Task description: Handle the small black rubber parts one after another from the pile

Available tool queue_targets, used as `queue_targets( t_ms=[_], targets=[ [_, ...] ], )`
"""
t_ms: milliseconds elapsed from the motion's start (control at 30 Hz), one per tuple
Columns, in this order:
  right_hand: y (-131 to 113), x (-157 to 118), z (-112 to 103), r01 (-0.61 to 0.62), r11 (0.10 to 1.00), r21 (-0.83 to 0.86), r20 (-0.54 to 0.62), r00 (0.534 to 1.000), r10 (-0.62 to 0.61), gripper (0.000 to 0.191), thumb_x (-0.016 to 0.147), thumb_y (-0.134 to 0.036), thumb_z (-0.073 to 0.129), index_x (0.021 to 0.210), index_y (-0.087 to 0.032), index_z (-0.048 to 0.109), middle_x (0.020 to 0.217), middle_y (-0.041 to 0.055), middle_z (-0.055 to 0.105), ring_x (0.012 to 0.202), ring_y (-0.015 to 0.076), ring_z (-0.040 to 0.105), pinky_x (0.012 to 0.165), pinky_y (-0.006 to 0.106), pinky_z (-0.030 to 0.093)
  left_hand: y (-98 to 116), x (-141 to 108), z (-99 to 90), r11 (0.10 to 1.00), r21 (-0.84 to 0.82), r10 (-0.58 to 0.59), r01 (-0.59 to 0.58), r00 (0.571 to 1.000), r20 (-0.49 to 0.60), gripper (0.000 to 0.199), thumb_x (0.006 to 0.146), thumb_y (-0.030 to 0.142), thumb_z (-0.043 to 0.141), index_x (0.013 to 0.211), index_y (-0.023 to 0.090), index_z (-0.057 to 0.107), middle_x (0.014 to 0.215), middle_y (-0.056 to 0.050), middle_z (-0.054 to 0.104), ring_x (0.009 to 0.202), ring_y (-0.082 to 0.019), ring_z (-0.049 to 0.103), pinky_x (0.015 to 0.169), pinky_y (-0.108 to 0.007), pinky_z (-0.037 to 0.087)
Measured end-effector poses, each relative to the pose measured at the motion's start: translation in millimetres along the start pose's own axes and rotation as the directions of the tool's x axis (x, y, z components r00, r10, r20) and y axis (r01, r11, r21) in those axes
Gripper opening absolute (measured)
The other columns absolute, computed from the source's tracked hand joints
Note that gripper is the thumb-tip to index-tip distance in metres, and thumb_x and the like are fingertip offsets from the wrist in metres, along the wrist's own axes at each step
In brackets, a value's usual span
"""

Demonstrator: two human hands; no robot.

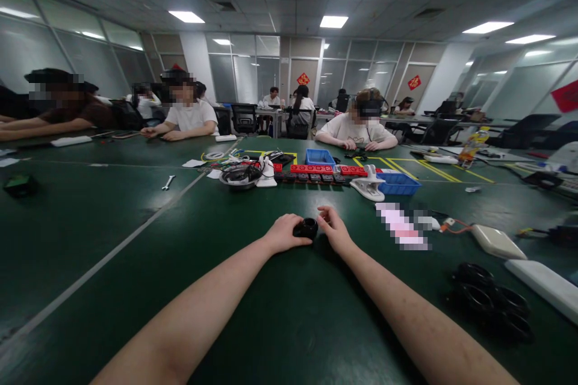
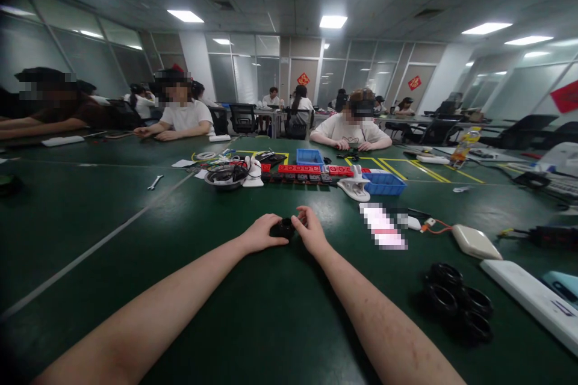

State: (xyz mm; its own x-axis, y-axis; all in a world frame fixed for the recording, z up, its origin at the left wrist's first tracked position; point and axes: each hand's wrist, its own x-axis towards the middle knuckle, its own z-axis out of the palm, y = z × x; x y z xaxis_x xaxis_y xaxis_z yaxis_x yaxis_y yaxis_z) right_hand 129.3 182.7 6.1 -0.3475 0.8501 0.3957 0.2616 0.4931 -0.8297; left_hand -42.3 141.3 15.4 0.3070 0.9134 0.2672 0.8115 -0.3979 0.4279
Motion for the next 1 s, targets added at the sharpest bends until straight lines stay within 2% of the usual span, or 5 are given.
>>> queue_targets(
  t_ms=[167,300,633,1000],
  targets=[
    [-2.6,-5.5,4.8,0.024,0.987,-0.16,0.045,0.999,-0.017,0.039,0.068,-0.043,0.055,0.095,-0.018,0.043,0.082,0.0014,0.048,0.069,0.0139,0.046,0.064,0.028,0.04,2.5,-0.9,-0.7,1.0,-0.029,-0.01,0.009,1.0,-0.019,0.059,0.058,0.054,0.062,0.104,0.02,0.049,0.099,-0.005,0.054,0.092,-0.022,0.049,0.08,-0.033,0.038],
    [-3.9,-6.0,7.5,0.018,0.973,-0.231,0.058,0.998,-0.005,0.04,0.061,-0.044,0.061,0.086,-0.019,0.042,0.079,0.0,0.048,0.068,0.0135,0.045,0.062,0.027,0.039,1.8,-0.8,0.3,1.0,-0.019,-0.008,0.007,1.0,-0.02,0.056,0.058,0.053,0.062,0.101,0.02,0.05,0.097,-0.005,0.054,0.09,-0.022,0.049,0.079,-0.033,0.039],
    [-4.9,-6.8,10.0,0.021,0.966,-0.257,0.044,0.999,-0.01,0.043,0.057,-0.047,0.063,0.082,-0.019,0.041,0.074,-0.0019,0.046,0.066,0.013,0.044,0.058,0.025,0.035,4.1,0.6,1.6,0.999,0.047,-0.017,0.018,1.0,-0.011,0.043,0.061,0.05,0.06,0.089,0.018,0.053,0.088,-0.004,0.054,0.085,-0.021,0.05,0.074,-0.03,0.04],
    [-8.3,-3.6,9.2,0.041,0.964,-0.264,0.044,0.999,-0.03,0.03,0.059,-0.039,0.064,0.073,-0.018,0.047,0.072,-0.0005,0.049,0.065,0.0136,0.045,0.058,0.026,0.035,3.3,1.8,-1.4,1.0,0.026,-0.017,0.017,1.0,0.004,0.036,0.065,0.047,0.058,0.085,0.017,0.054,0.086,-0.004,0.053,0.083,-0.02,0.048,0.072,-0.029,0.04]
  ],
)
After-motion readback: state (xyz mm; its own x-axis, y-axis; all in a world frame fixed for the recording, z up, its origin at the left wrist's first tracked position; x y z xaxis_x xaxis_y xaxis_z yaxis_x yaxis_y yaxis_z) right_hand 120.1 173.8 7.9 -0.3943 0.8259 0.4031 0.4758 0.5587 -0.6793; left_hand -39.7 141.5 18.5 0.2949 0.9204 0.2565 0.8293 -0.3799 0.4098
